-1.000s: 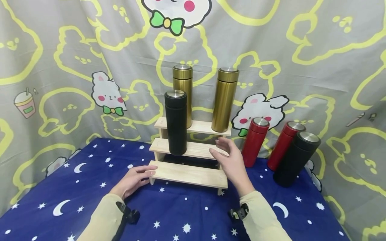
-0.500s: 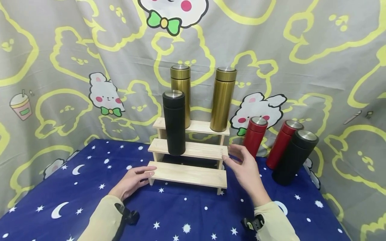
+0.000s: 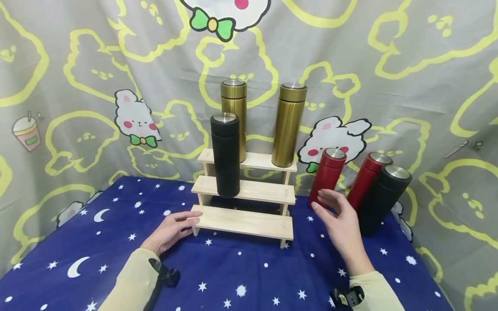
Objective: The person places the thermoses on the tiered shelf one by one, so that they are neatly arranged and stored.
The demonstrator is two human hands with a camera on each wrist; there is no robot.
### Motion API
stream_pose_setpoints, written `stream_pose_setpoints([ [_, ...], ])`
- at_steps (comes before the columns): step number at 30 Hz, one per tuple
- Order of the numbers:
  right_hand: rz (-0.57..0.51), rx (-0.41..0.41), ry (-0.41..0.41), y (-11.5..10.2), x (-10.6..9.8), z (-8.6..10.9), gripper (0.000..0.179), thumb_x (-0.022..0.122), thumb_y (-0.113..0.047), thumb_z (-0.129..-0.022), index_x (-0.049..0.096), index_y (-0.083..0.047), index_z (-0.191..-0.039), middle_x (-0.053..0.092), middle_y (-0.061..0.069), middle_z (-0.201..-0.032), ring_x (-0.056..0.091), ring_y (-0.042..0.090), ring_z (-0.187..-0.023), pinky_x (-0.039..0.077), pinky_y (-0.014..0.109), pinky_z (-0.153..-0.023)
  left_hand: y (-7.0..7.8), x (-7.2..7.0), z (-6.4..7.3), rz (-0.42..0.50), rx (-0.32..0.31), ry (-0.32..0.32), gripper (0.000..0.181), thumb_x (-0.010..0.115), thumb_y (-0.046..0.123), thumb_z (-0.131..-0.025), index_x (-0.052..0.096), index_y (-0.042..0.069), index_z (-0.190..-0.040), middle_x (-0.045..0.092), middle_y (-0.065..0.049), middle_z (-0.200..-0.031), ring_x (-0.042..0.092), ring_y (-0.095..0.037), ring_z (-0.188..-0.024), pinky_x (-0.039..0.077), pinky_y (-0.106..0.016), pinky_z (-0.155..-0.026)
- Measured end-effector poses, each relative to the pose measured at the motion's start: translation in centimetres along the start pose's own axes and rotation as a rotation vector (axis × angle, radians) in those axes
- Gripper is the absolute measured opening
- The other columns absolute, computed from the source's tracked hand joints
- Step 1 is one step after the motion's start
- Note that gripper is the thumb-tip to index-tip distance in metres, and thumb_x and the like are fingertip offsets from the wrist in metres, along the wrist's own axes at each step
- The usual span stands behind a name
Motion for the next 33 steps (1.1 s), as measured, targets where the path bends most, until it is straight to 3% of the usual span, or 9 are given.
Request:
stream_pose_setpoints([
  [6,0.021,0.014,0.061,1.4,-2.0,0.7,0.048,0.065,-0.025,-0.097,0.050,-0.008,-0.139,0.058,0.011,-0.130,0.056,0.002,-0.109,0.044,0.007,-0.082,-0.1,0.0,-0.1,0.002,-0.009,-0.004,0.036,0.078,0.018,-0.086,0.071,0.004,-0.119,0.054,-0.016,-0.136,0.058,-0.028,-0.116,0.048,-0.043,-0.097],
  [12,0.021,0.029,0.118,2.8,-3.6,0.9,0.043,0.069,-0.021,-0.094,0.055,-0.010,-0.134,0.063,-0.005,-0.120,0.057,-0.004,-0.103,0.044,0.006,-0.079,-0.3,0.0,-0.2,0.008,-0.006,-0.013,0.035,0.077,0.017,-0.087,0.071,0.004,-0.119,0.054,-0.015,-0.136,0.059,-0.027,-0.115,0.048,-0.043,-0.096],
  [19,-0.173,0.005,0.240,3.6,-6.2,0.6,0.041,0.070,0.000,-0.089,0.059,-0.006,-0.128,0.066,-0.011,-0.112,0.062,-0.001,-0.099,0.045,0.006,-0.080,-0.1,-0.1,-0.2,-0.001,-0.002,-0.007,0.035,0.077,0.018,-0.087,0.071,0.005,-0.119,0.054,-0.015,-0.136,0.059,-0.027,-0.116,0.048,-0.043,-0.097],
  [27,-0.198,0.086,0.337,4.8,-8.6,1.1,0.045,0.073,0.004,-0.086,0.062,-0.008,-0.128,0.066,-0.011,-0.111,0.062,-0.002,-0.098,0.044,0.004,-0.078,-0.2,0.0,-0.2,0.003,-0.006,-0.011,0.035,0.078,0.018,-0.087,0.072,0.005,-0.118,0.054,-0.015,-0.136,0.059,-0.027,-0.115,0.048,-0.043,-0.097],
  [30,-0.251,0.133,0.411,5.3,-9.1,1.1,0.045,0.074,0.009,-0.082,0.064,-0.006,-0.124,0.068,-0.009,-0.106,0.063,0.000,-0.095,0.045,0.004,-0.077,-0.2,-0.1,-0.2,0.008,-0.004,-0.009,0.035,0.077,0.017,-0.087,0.072,0.005,-0.118,0.054,-0.015,-0.136,0.059,-0.028,-0.115,0.048,-0.043,-0.096],
  [33,-0.191,0.216,0.497,5.9,-9.7,1.1,0.044,0.077,0.004,-0.081,0.065,-0.012,-0.121,0.066,-0.014,-0.102,0.060,-0.001,-0.096,0.042,0.003,-0.076,-0.1,-0.1,-0.1,0.005,-0.001,-0.006,0.034,0.077,0.017,-0.087,0.072,0.004,-0.118,0.054,-0.016,-0.136,0.059,-0.028,-0.115,0.048,-0.043,-0.096],
])
Point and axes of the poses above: each hand's wrist, its own z-axis away from the middle knuckle, its own x-axis out of the palm, y = z × x, the point moved 2 cm from there along -z, towards the middle knuckle
